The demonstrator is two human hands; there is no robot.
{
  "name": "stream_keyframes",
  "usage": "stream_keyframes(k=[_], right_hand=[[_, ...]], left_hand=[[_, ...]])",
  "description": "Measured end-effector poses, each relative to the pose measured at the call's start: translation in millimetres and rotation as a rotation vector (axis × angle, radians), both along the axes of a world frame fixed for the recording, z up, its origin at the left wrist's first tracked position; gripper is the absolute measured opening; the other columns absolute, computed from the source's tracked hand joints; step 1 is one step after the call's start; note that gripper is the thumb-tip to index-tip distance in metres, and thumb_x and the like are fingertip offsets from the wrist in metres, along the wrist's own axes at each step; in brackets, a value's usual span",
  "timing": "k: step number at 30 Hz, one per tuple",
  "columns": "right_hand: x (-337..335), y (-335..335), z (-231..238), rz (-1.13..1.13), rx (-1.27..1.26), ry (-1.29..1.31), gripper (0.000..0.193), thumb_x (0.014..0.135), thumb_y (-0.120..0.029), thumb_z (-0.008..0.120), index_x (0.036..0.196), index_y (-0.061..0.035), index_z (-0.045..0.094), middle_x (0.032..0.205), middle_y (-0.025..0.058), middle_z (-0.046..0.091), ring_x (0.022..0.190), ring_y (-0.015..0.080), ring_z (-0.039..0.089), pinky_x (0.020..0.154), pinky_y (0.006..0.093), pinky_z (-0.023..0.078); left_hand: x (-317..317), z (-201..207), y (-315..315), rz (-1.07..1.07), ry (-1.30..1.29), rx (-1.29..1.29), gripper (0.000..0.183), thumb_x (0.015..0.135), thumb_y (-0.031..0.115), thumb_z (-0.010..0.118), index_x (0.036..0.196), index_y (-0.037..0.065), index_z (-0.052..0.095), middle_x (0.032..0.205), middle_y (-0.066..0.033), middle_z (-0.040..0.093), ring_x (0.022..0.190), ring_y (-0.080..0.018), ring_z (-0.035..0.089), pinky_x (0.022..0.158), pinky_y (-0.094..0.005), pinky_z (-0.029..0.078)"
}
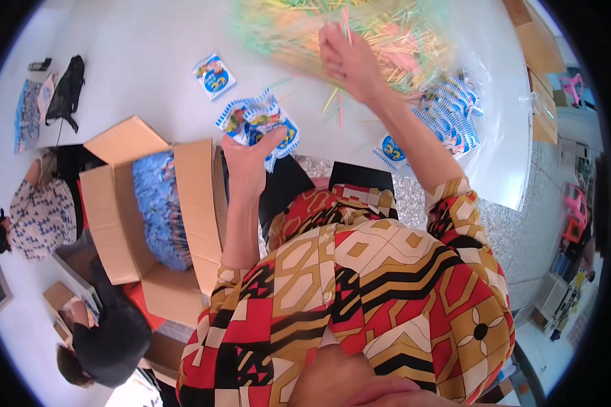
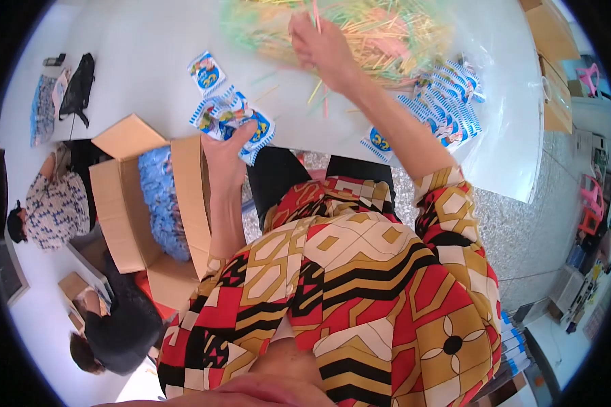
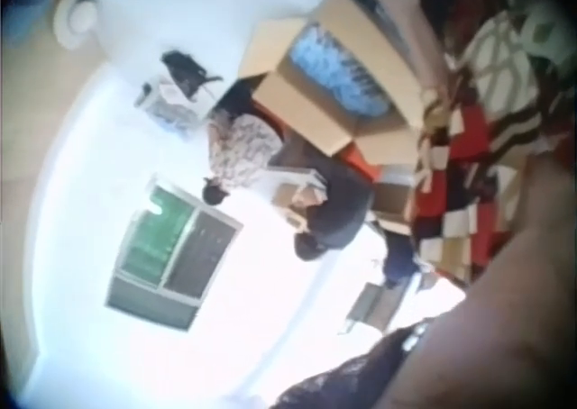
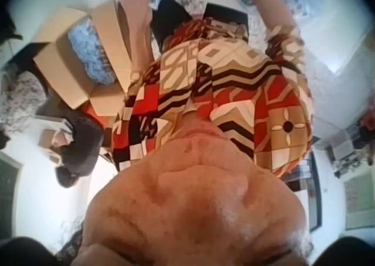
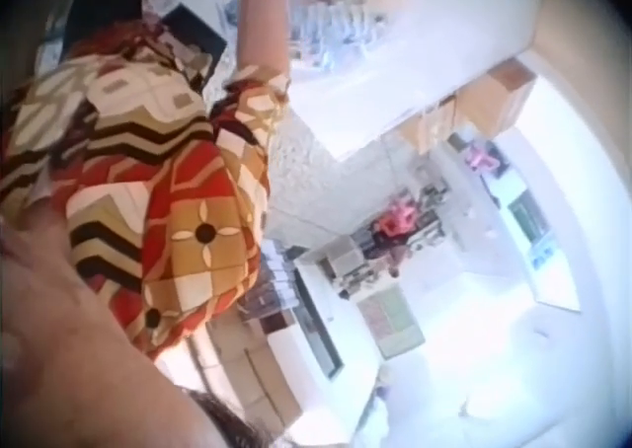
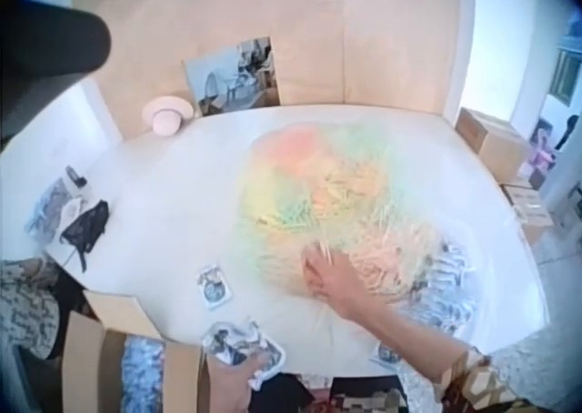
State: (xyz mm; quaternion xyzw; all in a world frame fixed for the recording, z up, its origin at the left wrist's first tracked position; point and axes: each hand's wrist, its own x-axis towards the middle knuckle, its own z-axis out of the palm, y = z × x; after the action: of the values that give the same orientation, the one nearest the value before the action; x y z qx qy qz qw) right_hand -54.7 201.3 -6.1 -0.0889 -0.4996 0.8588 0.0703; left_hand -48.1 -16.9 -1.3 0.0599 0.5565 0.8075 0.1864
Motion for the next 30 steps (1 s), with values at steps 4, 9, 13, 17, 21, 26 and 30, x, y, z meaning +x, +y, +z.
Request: stream_keyframes(k=[4,9,13,17,21,26,30], right_hand=[[15.3,-45.1,-33.0,-0.163,0.215,0.037,0.018,0.089,-0.023,0.056,0.080,-0.0084,0.050,0.058,-0.0058,0.040,0.048,0.0023,0.036,0.043,0.0192,0.028],[13.8,-46.3,-61.8,-0.199,0.484,0.170,0.015,0.086,-0.018,0.061,0.078,-0.0089,0.053,0.059,-0.0061,0.043,0.049,0.0016,0.037,0.043,0.0188,0.029],[14.1,-46.7,-71.6,-0.172,0.519,0.171,0.010,0.085,-0.015,0.062,0.083,-0.0088,0.055,0.060,-0.0068,0.044,0.051,0.0008,0.038,0.044,0.0174,0.029],[16.1,-47.8,-70.0,-0.158,0.495,0.168,0.008,0.084,-0.013,0.063,0.087,-0.0089,0.056,0.060,-0.0074,0.044,0.051,0.0007,0.039,0.044,0.0169,0.029],[21.6,-46.6,-64.1,-0.127,0.454,0.156,0.011,0.083,-0.011,0.063,0.092,-0.0088,0.057,0.059,-0.0080,0.044,0.052,0.0002,0.039,0.046,0.0165,0.029],[25.7,-45.4,-73.1,-0.106,0.444,0.203,0.011,0.083,-0.009,0.063,0.093,-0.0082,0.057,0.058,-0.0078,0.044,0.053,-0.0001,0.040,0.046,0.0164,0.029],[21.4,-49.9,-72.6,-0.194,0.529,0.146,0.009,0.087,-0.015,0.058,0.093,-0.0071,0.056,0.058,-0.0066,0.043,0.051,0.0007,0.038,0.046,0.0168,0.028]], left_hand=[[11.9,5.7,-9.9,-0.029,0.025,0.011,0.034,0.068,-0.007,0.070,0.100,0.000,0.059,0.089,-0.0044,0.064,0.078,-0.0107,0.061,0.071,-0.0253,0.049],[19.3,0.1,-11.1,-0.051,0.036,0.006,0.032,0.070,-0.005,0.070,0.099,0.000,0.059,0.089,-0.0048,0.065,0.078,-0.0105,0.062,0.073,-0.0255,0.051],[22.4,-1.9,-10.7,-0.070,0.050,-0.002,0.032,0.070,-0.004,0.070,0.100,0.000,0.059,0.089,-0.0051,0.065,0.078,-0.0102,0.062,0.072,-0.0247,0.051],[20.6,-7.4,-11.7,-0.091,0.035,-0.007,0.035,0.069,-0.006,0.070,0.101,0.001,0.058,0.090,-0.0047,0.064,0.077,-0.0107,0.062,0.071,-0.0259,0.051],[19.9,-7.9,-11.1,-0.069,0.050,-0.014,0.031,0.070,-0.003,0.071,0.099,-0.001,0.058,0.089,-0.0056,0.065,0.077,-0.0093,0.062,0.071,-0.0240,0.051],[20.3,-11.3,-9.2,-0.104,0.078,-0.022,0.030,0.070,-0.004,0.070,0.098,-0.001,0.058,0.089,-0.0063,0.065,0.078,-0.0100,0.062,0.071,-0.0243,0.051],[21.9,-13.3,-9.1,-0.139,0.092,-0.065,0.030,0.070,-0.003,0.071,0.097,-0.001,0.058,0.089,-0.0059,0.065,0.079,-0.0101,0.062,0.072,-0.0242,0.050]])
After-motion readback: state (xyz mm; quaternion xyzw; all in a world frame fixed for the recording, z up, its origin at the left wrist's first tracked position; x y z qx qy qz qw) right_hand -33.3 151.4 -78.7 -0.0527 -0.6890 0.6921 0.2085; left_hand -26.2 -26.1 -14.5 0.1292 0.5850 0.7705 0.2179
